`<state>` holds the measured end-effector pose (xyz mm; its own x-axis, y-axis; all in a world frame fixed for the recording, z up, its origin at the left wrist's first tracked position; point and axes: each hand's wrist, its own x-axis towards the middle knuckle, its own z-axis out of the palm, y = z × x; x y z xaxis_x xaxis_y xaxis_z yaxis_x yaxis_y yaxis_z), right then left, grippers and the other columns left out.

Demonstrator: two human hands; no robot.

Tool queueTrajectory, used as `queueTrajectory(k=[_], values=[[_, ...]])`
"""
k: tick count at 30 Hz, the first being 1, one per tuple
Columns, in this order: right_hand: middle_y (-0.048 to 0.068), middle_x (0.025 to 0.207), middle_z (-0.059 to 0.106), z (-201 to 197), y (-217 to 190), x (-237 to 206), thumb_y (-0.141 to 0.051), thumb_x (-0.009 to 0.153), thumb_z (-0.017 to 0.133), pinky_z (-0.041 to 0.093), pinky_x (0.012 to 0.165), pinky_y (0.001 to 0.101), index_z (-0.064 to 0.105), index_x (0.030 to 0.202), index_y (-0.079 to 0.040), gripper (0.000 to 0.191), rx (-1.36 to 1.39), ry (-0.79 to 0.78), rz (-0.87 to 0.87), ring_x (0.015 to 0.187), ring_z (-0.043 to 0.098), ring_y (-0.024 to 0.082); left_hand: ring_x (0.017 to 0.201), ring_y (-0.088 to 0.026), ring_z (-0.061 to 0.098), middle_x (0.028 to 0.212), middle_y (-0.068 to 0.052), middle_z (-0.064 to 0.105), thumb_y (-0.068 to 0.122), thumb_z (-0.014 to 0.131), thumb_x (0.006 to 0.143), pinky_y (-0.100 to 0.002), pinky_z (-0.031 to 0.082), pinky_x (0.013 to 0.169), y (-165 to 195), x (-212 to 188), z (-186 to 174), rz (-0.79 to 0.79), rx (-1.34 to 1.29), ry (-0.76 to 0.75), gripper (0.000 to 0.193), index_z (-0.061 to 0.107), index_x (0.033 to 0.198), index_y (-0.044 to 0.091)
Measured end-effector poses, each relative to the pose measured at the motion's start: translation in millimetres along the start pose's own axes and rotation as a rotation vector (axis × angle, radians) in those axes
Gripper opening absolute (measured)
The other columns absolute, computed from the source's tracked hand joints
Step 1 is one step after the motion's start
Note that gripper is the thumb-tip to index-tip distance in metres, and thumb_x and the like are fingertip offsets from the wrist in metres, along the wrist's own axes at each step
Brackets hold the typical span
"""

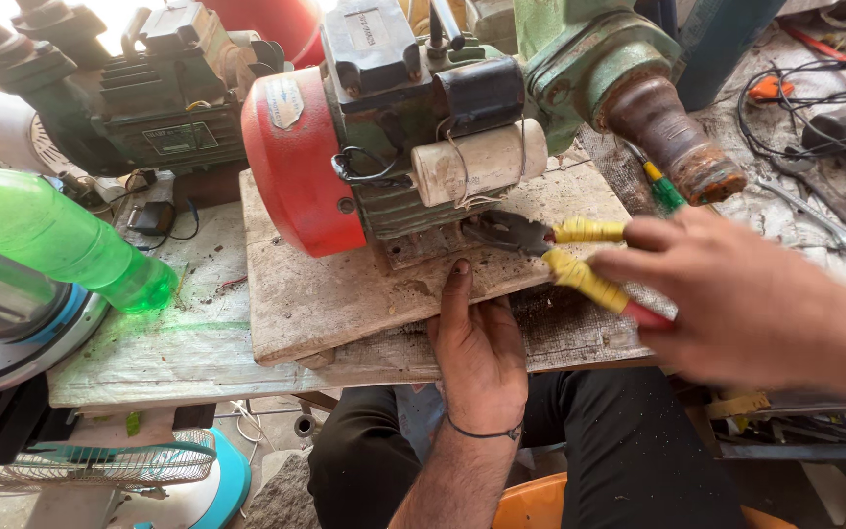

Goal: The person uses pliers to manipulate and remove a wire or clip from a small motor mounted on a wooden board. They repeatedly adjust the motor and use the pliers to pull at a component near the shaft.

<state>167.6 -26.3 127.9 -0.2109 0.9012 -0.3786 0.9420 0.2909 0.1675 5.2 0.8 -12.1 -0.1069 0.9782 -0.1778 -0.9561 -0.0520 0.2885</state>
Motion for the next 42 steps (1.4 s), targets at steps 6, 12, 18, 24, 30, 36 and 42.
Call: queueTrajectory(k=[6,12,18,24,30,36,42], values=[[0.004,0.116,0.058,36,-29,-18,-0.044,0.085,0.074,0.056,0.08,0.0335,0.052,0.14,-0.017,0.064,0.022,0.049,0.045,0.089,0.057,0.02,0.113,-0.018,0.065,0.122,-0.008,0.071,0.007,0.069,0.088,-0.034,0.052,0.101,4,-4,8,0.014,-0.016,-0.034,0.032,0.065,0.119,0.002],[0.0,0.131,0.057,29,30,8,-0.035,0.087,0.069,0.059,0.081,0.036,0.055,0.135,-0.026,0.051,-0.168,0.143,-0.032,0.103,0.062,0.021,0.103,-0.017,0.065,0.107,-0.007,0.069,0.01,0.073,0.093,-0.035,0.053,0.094,-3,1,-3,-0.001,-0.025,0.002,0.015,0.066,0.104,0.002],[0.003,0.134,0.059,21,96,54,-0.044,0.069,0.074,0.059,0.085,0.0506,0.06,0.13,-0.034,0.063,-0.31,0.602,-0.409,0.116,0.066,0.026,0.095,-0.011,0.063,0.101,-0.002,0.068,0.011,0.074,0.09,-0.03,0.049,0.081,-13,9,-20,0.037,-0.013,0.005,0.014,0.067,0.102,0.006],[0.01,0.131,0.055,23,81,45,-0.041,0.093,0.063,0.067,0.075,0.0344,0.037,0.155,-0.034,0.068,-0.259,-0.074,0.03,0.093,0.076,0.02,0.093,-0.011,0.058,0.097,-0.001,0.062,0.012,0.075,0.094,-0.031,0.049,0.083,-13,8,-21,0.02,0.005,-0.025,0.014,0.064,0.101,0.007],[0.0,0.107,0.061,19,1,-8,-0.036,0.086,0.071,0.058,0.078,0.0319,0.055,0.14,-0.021,0.058,-0.028,0.027,-0.02,0.09,0.062,0.018,0.109,-0.013,0.064,0.113,-0.004,0.069,0.009,0.071,0.088,-0.031,0.053,0.097,-4,0,-2,0.053,0.032,0.002,0.022,0.066,0.109,0.006],[0.006,0.122,0.064,41,19,-3,-0.033,0.076,0.076,0.053,0.075,0.0393,0.062,0.133,-0.025,0.06,-0.129,0.375,-0.057,0.089,0.064,0.019,0.104,-0.014,0.066,0.111,-0.004,0.07,0.006,0.072,0.089,-0.03,0.053,0.09,-2,-1,2,0.053,0.01,-0.018,0.02,0.066,0.108,0.006],[0.01,0.146,0.053,31,77,39,-0.034,0.082,0.073,0.066,0.075,0.0358,0.057,0.145,-0.027,0.065,-0.169,0.236,-0.152,0.096,0.07,0.02,0.089,-0.007,0.062,0.097,0.001,0.068,0.007,0.074,0.09,-0.025,0.05,0.074,-14,9,-24,0.027,-0.002,0.03,0.01,0.067,0.097,0.008]])
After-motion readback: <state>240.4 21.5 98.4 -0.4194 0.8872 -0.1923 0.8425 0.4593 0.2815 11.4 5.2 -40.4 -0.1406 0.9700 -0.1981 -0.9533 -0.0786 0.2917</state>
